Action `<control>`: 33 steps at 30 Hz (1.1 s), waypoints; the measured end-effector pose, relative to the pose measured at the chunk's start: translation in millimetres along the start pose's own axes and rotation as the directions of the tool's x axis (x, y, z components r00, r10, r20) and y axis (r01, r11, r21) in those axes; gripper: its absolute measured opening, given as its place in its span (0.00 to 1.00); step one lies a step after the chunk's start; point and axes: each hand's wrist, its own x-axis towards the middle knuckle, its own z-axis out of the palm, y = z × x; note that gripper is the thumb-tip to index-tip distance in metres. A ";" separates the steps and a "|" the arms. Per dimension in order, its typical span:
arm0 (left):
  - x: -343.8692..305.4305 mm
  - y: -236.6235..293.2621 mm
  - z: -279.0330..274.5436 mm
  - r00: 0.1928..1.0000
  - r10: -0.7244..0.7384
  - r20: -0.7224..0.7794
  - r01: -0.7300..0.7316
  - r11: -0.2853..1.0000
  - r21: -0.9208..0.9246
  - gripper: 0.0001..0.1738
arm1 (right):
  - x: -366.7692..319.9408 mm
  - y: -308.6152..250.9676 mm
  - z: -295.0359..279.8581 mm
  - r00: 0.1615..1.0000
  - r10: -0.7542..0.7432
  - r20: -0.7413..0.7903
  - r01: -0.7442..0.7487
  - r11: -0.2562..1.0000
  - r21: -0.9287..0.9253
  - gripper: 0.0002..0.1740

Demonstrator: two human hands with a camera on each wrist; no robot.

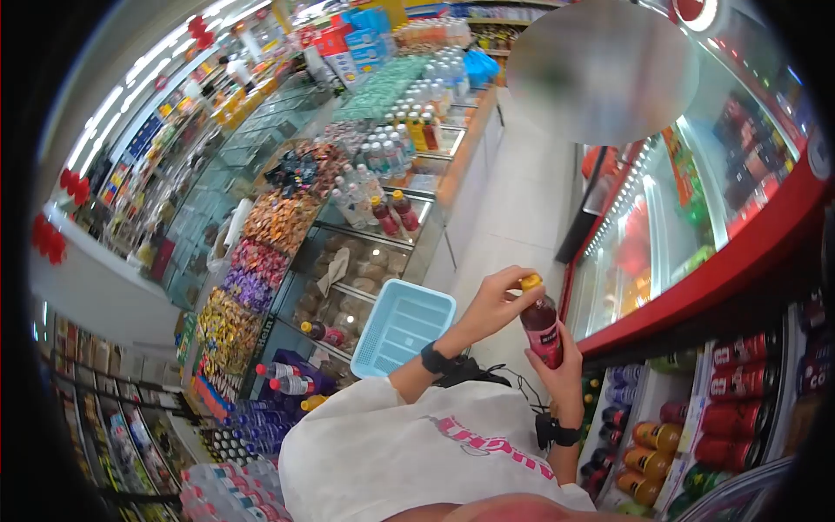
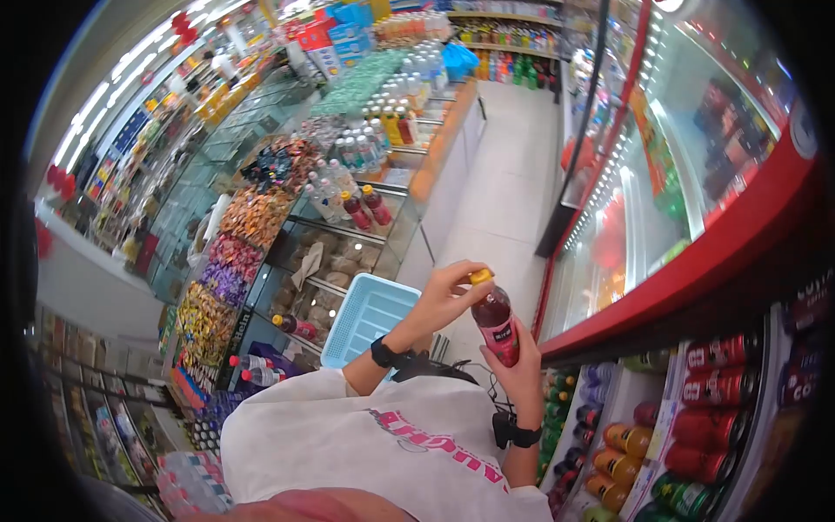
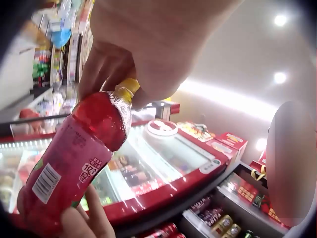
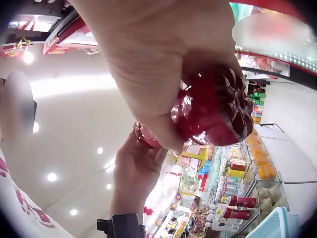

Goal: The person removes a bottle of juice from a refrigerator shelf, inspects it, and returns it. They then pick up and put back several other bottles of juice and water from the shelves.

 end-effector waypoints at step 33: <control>-12.9 -77.9 292.5 0.506 0.619 0.601 -0.481 0.781 -0.399 0.38 | -198.8 -5.0 -54.4 0.414 0.377 -0.828 -0.279 0.919 0.279 0.13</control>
